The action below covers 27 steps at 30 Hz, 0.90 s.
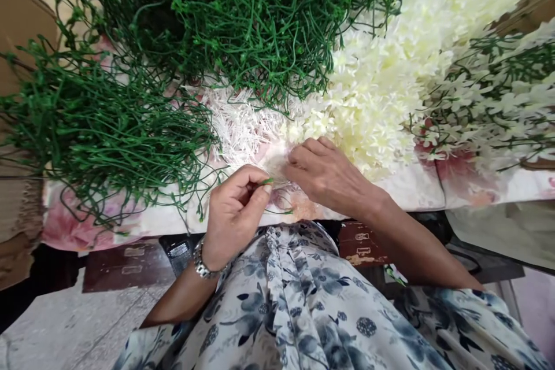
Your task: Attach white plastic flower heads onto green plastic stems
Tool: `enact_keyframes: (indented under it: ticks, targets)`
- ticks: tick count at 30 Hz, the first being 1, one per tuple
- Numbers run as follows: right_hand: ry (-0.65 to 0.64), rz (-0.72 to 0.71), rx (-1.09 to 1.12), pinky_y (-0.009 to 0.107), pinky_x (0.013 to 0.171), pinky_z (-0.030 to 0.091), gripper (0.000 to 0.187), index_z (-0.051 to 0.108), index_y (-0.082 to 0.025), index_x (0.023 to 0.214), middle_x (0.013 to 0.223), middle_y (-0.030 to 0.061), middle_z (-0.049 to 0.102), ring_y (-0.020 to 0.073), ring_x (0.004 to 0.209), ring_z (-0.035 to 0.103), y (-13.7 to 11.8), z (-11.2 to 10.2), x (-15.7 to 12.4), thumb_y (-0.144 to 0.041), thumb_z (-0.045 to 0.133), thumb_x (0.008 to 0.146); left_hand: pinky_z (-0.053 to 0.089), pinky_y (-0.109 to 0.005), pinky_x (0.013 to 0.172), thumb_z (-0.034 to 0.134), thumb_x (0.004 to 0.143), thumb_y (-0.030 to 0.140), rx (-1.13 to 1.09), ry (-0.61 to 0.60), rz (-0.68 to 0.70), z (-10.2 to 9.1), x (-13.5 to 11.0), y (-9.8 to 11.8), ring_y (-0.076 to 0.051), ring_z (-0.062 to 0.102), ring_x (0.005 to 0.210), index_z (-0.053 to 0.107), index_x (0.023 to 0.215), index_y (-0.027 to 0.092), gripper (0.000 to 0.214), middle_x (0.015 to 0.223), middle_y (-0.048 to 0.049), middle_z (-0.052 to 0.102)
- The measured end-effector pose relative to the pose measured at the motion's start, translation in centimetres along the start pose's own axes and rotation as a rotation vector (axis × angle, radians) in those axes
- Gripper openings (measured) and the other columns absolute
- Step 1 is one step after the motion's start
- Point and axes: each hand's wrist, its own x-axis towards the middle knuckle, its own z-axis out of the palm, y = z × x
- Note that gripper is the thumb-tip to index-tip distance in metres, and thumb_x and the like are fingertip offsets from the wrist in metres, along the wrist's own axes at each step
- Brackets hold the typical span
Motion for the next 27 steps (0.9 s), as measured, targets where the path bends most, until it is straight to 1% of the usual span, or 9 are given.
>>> enact_keyframes:
  ticks: [4, 6, 8, 11, 14, 17, 21, 24, 27]
  targets:
    - [0.356, 0.108, 0.339, 0.029, 0.066, 0.041, 0.009, 0.057, -0.018, 0.080, 0.078, 0.0024, 0.058, 0.0137, 0.075, 0.050, 0.8, -0.6, -0.7, -0.012, 0.051, 0.083, 0.031, -0.018, 0.046, 0.057, 0.076, 0.012, 0.025, 0.030, -0.010, 0.2, 0.7, 0.5, -0.005, 0.043, 0.054, 0.056, 0.072, 0.017, 0.006, 0.068, 0.0028, 0.053]
    - [0.542, 0.283, 0.592, 0.027, 0.063, 0.044, 0.006, 0.057, -0.019, 0.082, 0.077, 0.0005, 0.058, 0.0120, 0.073, 0.054, 1.2, -1.2, -1.6, -0.013, 0.056, 0.081, 0.030, -0.017, 0.044, 0.056, 0.072, 0.009, 0.086, 0.013, -0.008, 0.6, 1.3, 0.9, -0.005, 0.042, 0.050, 0.055, 0.068, 0.016, 0.008, 0.061, 0.0041, 0.050]
    - [0.646, 0.495, 0.798, 0.026, 0.058, 0.045, 0.004, 0.058, -0.020, 0.082, 0.077, -0.0004, 0.057, 0.0110, 0.068, 0.055, 1.3, -1.5, -2.8, -0.017, 0.059, 0.080, 0.029, -0.016, 0.041, 0.055, 0.070, 0.007, 0.146, -0.028, -0.012, 1.3, 2.0, 1.2, -0.004, 0.039, 0.046, 0.054, 0.064, 0.016, 0.010, 0.054, 0.0055, 0.046]
    - [0.669, 0.717, 0.956, 0.025, 0.053, 0.045, 0.005, 0.058, -0.020, 0.081, 0.076, -0.0009, 0.058, 0.0096, 0.060, 0.055, 1.0, -1.2, -4.4, -0.021, 0.062, 0.078, 0.029, -0.016, 0.041, 0.052, 0.069, 0.007, 0.256, -0.072, 0.015, 2.6, 3.0, 1.3, -0.005, 0.038, 0.045, 0.055, 0.066, 0.016, 0.010, 0.053, 0.0059, 0.046]
    - [0.617, 0.780, 1.031, 0.025, 0.055, 0.048, 0.007, 0.057, -0.019, 0.083, 0.077, -0.0004, 0.060, 0.0096, 0.061, 0.059, 0.5, -0.4, -5.5, -0.020, 0.062, 0.079, 0.039, -0.019, 0.053, 0.048, 0.071, 0.006, 0.484, -0.073, 0.168, 3.7, 4.0, 1.1, -0.009, 0.050, 0.061, 0.059, 0.075, 0.016, 0.015, 0.068, 0.0012, 0.055]
    - [0.573, 0.738, 1.007, 0.024, 0.057, 0.049, 0.007, 0.056, -0.018, 0.088, 0.079, -0.0005, 0.061, 0.0094, 0.063, 0.061, 0.1, 0.4, -5.7, -0.017, 0.058, 0.081, 0.043, -0.026, 0.068, 0.045, 0.074, 0.006, 0.763, -0.111, 0.276, 4.7, 4.9, 1.1, -0.015, 0.055, 0.077, 0.060, 0.087, 0.015, 0.022, 0.082, -0.0040, 0.058]
    - [0.512, 0.563, 0.704, 0.023, 0.064, 0.048, 0.014, 0.059, -0.018, 0.090, 0.079, 0.0003, 0.062, 0.0096, 0.071, 0.059, 0.2, 0.6, -5.6, -0.009, 0.054, 0.080, 0.040, -0.029, 0.064, 0.045, 0.076, 0.009, 0.970, -0.177, 0.227, 5.9, 5.9, 1.2, -0.018, 0.053, 0.075, 0.058, 0.084, 0.014, 0.016, 0.082, -0.0065, 0.055]
    - [0.506, 0.515, 0.663, 0.023, 0.064, 0.047, 0.014, 0.060, -0.017, 0.088, 0.077, 0.0003, 0.063, 0.0094, 0.070, 0.058, 0.4, 0.3, -5.6, -0.007, 0.054, 0.080, 0.038, -0.028, 0.062, 0.046, 0.075, 0.009, 0.950, -0.162, 0.207, 6.0, 6.0, 1.2, -0.016, 0.051, 0.070, 0.055, 0.072, 0.015, 0.011, 0.077, -0.0041, 0.053]
    - [0.586, 0.582, 0.785, 0.024, 0.064, 0.048, 0.012, 0.060, -0.018, 0.087, 0.078, 0.0007, 0.063, 0.0103, 0.071, 0.059, 0.2, 0.0, -5.5, -0.009, 0.058, 0.078, 0.037, -0.025, 0.060, 0.049, 0.072, 0.007, 0.792, -0.076, 0.204, 5.5, 5.5, 1.5, -0.012, 0.049, 0.066, 0.052, 0.064, 0.015, 0.012, 0.068, 0.0000, 0.051]
